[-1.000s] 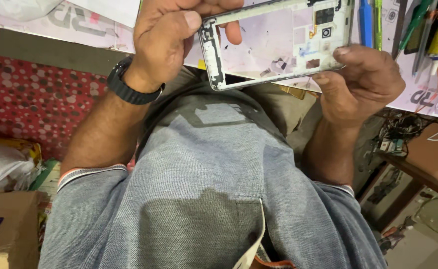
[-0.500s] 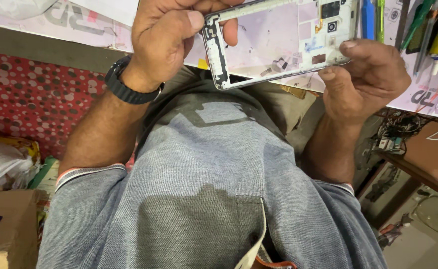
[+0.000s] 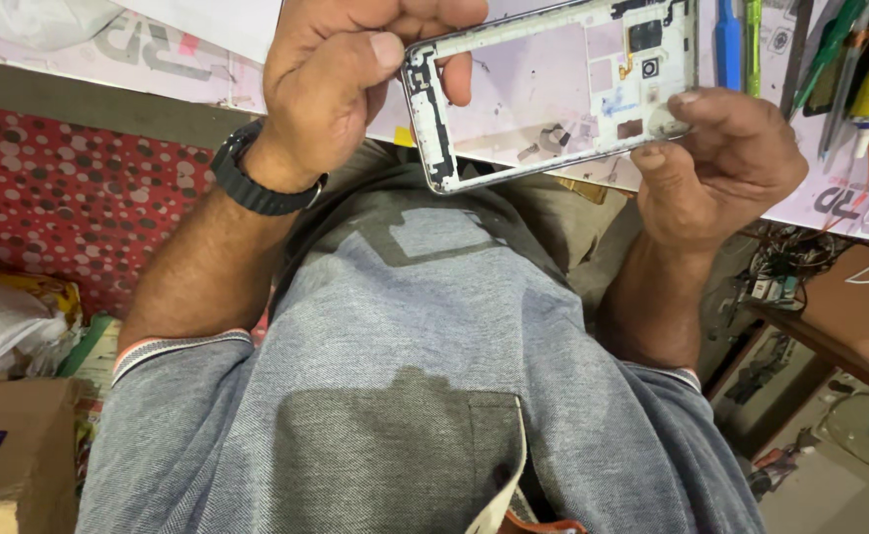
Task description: The person assembles a mobile phone by placing internal components into the chassis, handling small screws and parts, using a screwdriver, and applying adhesive tape using scissors.
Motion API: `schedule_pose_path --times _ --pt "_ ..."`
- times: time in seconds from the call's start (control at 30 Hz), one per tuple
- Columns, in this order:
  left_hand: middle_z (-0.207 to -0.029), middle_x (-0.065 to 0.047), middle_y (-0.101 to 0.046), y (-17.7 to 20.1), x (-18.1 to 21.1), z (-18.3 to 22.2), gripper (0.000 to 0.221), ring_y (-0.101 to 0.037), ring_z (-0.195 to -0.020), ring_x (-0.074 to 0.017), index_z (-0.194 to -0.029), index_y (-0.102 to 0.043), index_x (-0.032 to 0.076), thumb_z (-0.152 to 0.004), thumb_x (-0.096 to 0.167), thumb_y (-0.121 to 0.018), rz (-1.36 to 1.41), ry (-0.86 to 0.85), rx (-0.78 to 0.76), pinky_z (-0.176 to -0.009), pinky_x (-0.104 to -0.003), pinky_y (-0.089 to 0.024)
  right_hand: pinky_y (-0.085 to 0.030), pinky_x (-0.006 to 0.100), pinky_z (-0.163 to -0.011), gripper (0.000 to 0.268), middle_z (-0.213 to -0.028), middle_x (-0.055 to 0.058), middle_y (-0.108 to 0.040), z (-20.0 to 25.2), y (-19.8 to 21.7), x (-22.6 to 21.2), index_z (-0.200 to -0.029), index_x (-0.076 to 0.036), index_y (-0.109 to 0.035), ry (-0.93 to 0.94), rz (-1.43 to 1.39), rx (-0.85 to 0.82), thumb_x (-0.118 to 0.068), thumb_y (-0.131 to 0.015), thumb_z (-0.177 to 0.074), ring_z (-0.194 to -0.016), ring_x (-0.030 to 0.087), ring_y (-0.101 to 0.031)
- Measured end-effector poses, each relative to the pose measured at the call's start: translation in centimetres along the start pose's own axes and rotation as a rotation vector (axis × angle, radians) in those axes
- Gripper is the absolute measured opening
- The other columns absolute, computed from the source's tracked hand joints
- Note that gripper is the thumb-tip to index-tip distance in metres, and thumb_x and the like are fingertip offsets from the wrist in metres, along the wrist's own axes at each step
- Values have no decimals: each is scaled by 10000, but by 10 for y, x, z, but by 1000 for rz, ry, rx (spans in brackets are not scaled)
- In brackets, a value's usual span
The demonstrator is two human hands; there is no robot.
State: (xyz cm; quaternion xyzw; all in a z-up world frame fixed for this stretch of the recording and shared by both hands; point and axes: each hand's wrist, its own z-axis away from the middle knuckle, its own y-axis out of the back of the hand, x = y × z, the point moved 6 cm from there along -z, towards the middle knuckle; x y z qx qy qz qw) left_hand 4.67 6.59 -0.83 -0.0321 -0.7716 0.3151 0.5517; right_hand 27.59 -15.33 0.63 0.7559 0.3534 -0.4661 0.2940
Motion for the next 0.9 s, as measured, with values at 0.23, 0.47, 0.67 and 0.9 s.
schedule_pose_path --times 0.23,0.47,0.67,0.9 --pt "-1114 -274 -700 -1 1 0 522 -708 -970 -256 -1399 -560 -152 -976 89 -372 17 31 5 -917 -344 -591 -452 216 -506 318 -826 132 -731 0 -2 1 -1127 53 -703 -3 -34 7 -70 -878 -892 -606 123 -655" --pt "-1095 -271 -700 -1 0 -1 514 -707 -972 -260 -1384 -564 -158 -974 98 -389 30 24 -7 -923 -345 -582 -452 241 -539 336 -885 158 -727 10 4 3 -1147 66 -713 -23 -20 33 -34 -896 -883 -642 152 -650" --pt "-1134 -216 -708 -1 2 -1 458 -717 -995 -206 -1384 -561 -124 -980 50 -431 -104 -48 -33 -916 -308 -602 -334 226 -398 269 -614 15 -654 -2 -1 -1 -1037 42 -712 134 -41 -50 -55 -857 -833 -486 37 -537" --pt "-1175 -166 -710 -4 -1 2 445 -736 -1002 -175 -1364 -585 -72 -969 -109 -382 -345 -151 36 -913 -276 -619 -262 270 -414 288 -568 23 -545 0 -15 -30 -1067 37 -711 275 167 -86 73 -852 -818 -494 96 -461"
